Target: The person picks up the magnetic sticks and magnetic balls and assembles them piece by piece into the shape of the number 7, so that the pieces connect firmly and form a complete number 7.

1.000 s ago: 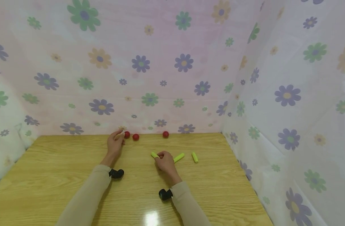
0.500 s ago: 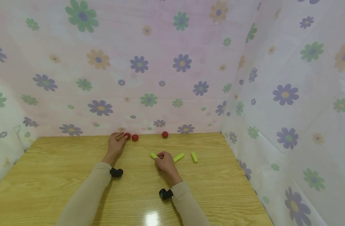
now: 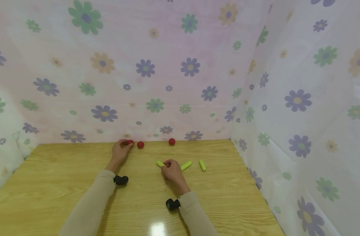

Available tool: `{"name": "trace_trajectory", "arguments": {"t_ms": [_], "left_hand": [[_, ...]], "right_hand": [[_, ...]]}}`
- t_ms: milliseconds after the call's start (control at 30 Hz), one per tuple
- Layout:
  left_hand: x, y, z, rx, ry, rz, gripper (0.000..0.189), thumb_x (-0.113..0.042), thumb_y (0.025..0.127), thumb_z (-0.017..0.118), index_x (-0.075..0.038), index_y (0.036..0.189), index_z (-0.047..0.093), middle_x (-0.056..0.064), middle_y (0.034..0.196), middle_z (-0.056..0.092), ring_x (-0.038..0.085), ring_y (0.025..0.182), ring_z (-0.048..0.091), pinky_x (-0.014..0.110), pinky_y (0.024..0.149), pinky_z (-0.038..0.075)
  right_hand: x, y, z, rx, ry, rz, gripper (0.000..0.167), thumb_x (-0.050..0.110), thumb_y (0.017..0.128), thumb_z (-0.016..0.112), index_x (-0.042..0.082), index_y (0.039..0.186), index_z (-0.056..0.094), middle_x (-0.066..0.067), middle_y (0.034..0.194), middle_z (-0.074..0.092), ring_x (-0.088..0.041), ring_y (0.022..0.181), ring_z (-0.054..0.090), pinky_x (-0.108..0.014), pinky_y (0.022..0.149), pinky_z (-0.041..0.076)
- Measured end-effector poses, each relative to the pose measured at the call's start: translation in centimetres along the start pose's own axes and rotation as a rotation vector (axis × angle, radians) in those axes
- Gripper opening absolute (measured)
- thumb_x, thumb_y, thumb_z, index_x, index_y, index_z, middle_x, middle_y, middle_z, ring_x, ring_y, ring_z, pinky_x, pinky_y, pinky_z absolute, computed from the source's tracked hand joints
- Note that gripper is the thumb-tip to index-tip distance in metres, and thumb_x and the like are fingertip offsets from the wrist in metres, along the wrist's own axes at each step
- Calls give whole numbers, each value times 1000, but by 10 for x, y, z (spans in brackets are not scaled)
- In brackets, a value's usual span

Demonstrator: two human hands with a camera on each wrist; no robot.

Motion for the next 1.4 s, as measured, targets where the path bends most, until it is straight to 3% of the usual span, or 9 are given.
{"name": "trace_trajectory", "arguments": {"t_ms": [67, 133, 233, 367, 533, 767, 1000, 1233, 1400], "left_hand": [[2, -1, -4, 18, -53, -27, 38, -18, 101, 66, 7, 130, 59, 29, 121, 62, 28, 86, 66, 35, 77, 55], [3, -3, -8, 43, -116, -54, 39, -20, 102, 64, 6, 131, 58, 28, 117, 64, 17, 68, 63, 26, 61, 52], [3, -8, -12, 90, -253, -105, 41, -19, 103, 62, 8, 133, 53, 26, 114, 63, 10, 57, 57, 22, 50, 48], [2, -14, -16, 143, -338, -155, 43, -16, 105, 59, 10, 137, 48, 22, 112, 62, 10, 63, 59, 20, 54, 50], [3, -23, -19, 186, -330, -177, 44, -18, 105, 59, 9, 138, 48, 20, 111, 64, 10, 67, 61, 21, 60, 54], [5, -29, -20, 186, -380, -183, 41, -16, 104, 61, 9, 134, 51, 16, 108, 66, 12, 71, 63, 22, 63, 56], [3, -35, -20, 198, -446, -209, 41, -13, 104, 60, 9, 137, 49, 12, 109, 65, 14, 80, 66, 23, 69, 58], [-2, -45, -22, 187, -531, -230, 40, -4, 104, 56, 10, 140, 47, 22, 118, 63, 14, 87, 71, 24, 78, 60], [-6, -54, -18, 170, -464, -228, 41, -5, 102, 61, 11, 138, 50, 23, 120, 60, 14, 90, 70, 22, 80, 58]], "right_hand": [[1, 0, -1, 4, -4, -6, 26, 5, 98, 55, -7, 120, 62, -10, 93, 59, -12, 59, 57, -26, 55, 54], [2, -1, -1, 8, -15, -10, 28, 6, 99, 53, -7, 122, 62, -12, 94, 61, -12, 59, 56, -25, 56, 54], [3, -2, -2, 16, -27, -26, 29, 5, 101, 51, -9, 126, 60, -14, 98, 62, -12, 59, 55, -26, 57, 55], [2, -3, -2, 26, -26, -28, 31, 4, 104, 48, -10, 129, 58, -14, 96, 61, -12, 59, 55, -26, 58, 56], [1, -4, -4, 32, -2, -1, 33, 6, 107, 45, -10, 134, 55, -12, 84, 57, -13, 60, 56, -26, 58, 56], [2, -7, -3, 77, -48, -11, 36, 9, 109, 42, -12, 136, 53, -10, 75, 57, -14, 61, 56, -27, 60, 54], [7, -11, -1, 85, -78, -46, 37, 9, 110, 40, -14, 136, 50, -15, 85, 62, -15, 67, 62, -30, 63, 56], [10, -12, 4, 26, 12, -80, 25, 4, 108, 42, -13, 122, 54, -19, 91, 63, -21, 69, 68, -33, 63, 60], [9, -18, 14, 59, -126, -109, 18, 3, 106, 47, -7, 112, 61, -12, 79, 62, -13, 58, 61, -26, 54, 54]]}}
Point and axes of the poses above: each hand's wrist, its own y-axis towards the middle knuckle, its own z-axis out of the palm, x = y × z, the point moved 2 cm from there along y, towards the middle knuckle
